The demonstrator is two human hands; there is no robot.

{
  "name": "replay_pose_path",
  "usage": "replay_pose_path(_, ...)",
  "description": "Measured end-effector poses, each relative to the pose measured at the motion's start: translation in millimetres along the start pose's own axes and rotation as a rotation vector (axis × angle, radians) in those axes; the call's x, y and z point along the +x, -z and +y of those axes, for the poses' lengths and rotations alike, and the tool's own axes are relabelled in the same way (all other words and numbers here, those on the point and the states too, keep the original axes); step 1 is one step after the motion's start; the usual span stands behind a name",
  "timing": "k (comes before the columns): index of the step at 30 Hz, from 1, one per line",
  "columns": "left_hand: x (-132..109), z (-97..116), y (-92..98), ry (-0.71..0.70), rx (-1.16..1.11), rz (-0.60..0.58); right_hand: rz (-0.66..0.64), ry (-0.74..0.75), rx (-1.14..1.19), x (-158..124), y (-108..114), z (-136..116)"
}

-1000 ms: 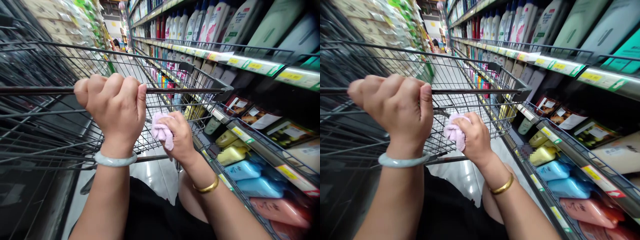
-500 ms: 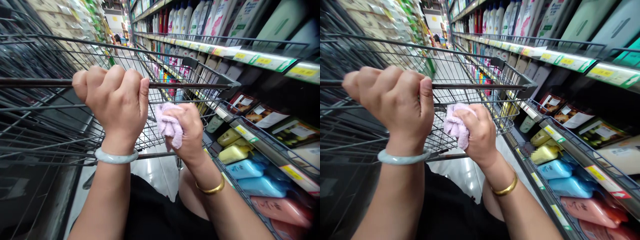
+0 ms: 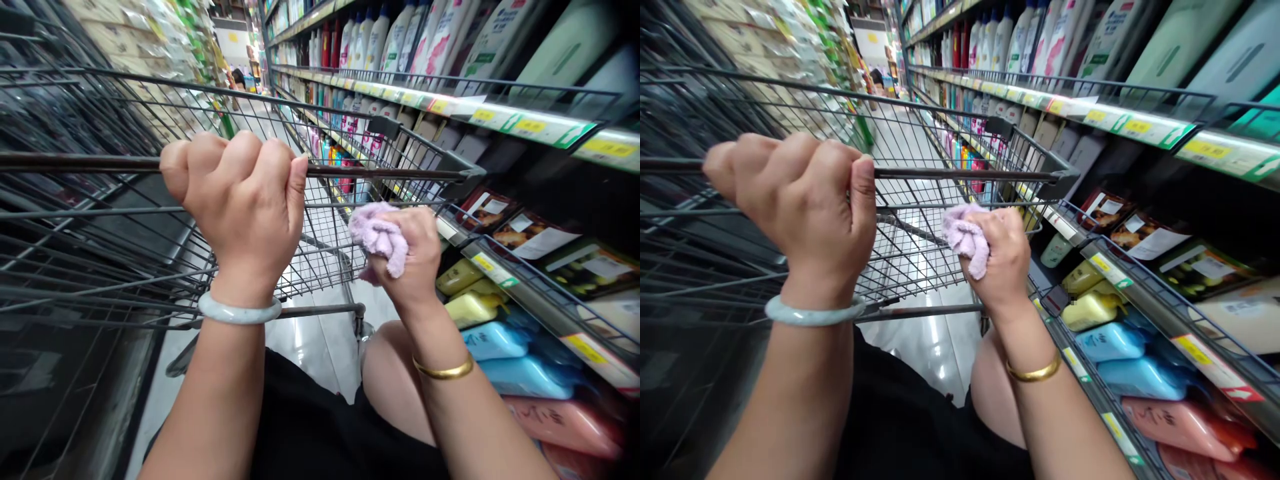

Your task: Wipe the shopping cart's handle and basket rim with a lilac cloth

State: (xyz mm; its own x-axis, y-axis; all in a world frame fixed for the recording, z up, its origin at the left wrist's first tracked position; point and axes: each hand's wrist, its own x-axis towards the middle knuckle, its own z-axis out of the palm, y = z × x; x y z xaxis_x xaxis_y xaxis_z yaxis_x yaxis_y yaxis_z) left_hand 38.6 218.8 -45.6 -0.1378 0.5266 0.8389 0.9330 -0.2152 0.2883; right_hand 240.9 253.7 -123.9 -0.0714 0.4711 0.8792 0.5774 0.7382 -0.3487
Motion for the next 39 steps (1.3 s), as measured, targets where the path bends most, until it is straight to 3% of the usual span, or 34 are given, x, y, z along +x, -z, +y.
replay_pose_path(3,-0.5,-1.3,-0.3,-0.026,0.057,0.005,-0.196,-0.015,0.01,-2.4,0.7,5.3)
replay_pose_path(4,-0.7,-1.3,-0.2,-0.037,0.091,0.006,-0.184,-0.011,0.014,-2.6,1.7,5.9)
replay_pose_path(8,-1.2,-1.2,-0.1,-0.077,0.189,0.015,0.075,-0.018,-0.021,-0.3,7.6,7.6)
replay_pose_path(9,-1.1,-1.6,-0.4,-0.077,0.175,0.014,0.072,-0.029,-0.039,0.4,8.6,9.0)
replay_pose_path(12,-0.8,-3.8,-1.9,-0.067,0.125,0.013,-0.123,-0.063,-0.078,1.5,10.6,14.4)
replay_pose_path(14,-0.7,-4.8,-2.3,-0.078,0.157,0.007,-0.179,-0.072,-0.092,2.5,12.3,16.7)
replay_pose_path(19,-1.6,-3.5,-1.0,-0.11,0.189,0.02,0.093,-0.032,-0.093,4.8,17.9,18.6)
replay_pose_path(21,-1.8,-3.0,-1.3,-0.094,0.128,0.033,0.059,-0.076,-0.117,4.3,19.6,20.6)
replay_pose_path(25,-1.5,-3.6,-3.1,-0.083,0.02,0.03,-0.135,-0.165,-0.164,3.7,25.3,23.8)
replay_pose_path(27,-1.4,-4.1,-3.5,-0.1,-0.004,0.04,-0.078,-0.14,-0.156,4.9,29.4,24.8)
replay_pose_path(30,-1.7,-4.5,-2.9,-0.111,0.007,0.048,0.115,-0.101,-0.169,6.6,35.2,28.6)
replay_pose_path(32,-2.1,-4.5,-2.1,-0.117,0.044,0.043,0.078,-0.138,-0.206,5.8,38.2,33.7)
replay_pose_path(35,-3.0,-4.9,-1.7,-0.112,0.011,0.046,-0.141,-0.222,-0.255,2.4,41.5,42.3)
replay_pose_path(36,-3.2,-5.1,-1.8,-0.105,-0.004,0.043,-0.159,-0.227,-0.257,1.4,42.1,44.8)
replay_pose_path(39,-3.4,-6.2,-2.6,-0.11,0.004,0.041,0.015,-0.181,-0.235,-0.4,41.6,51.7)
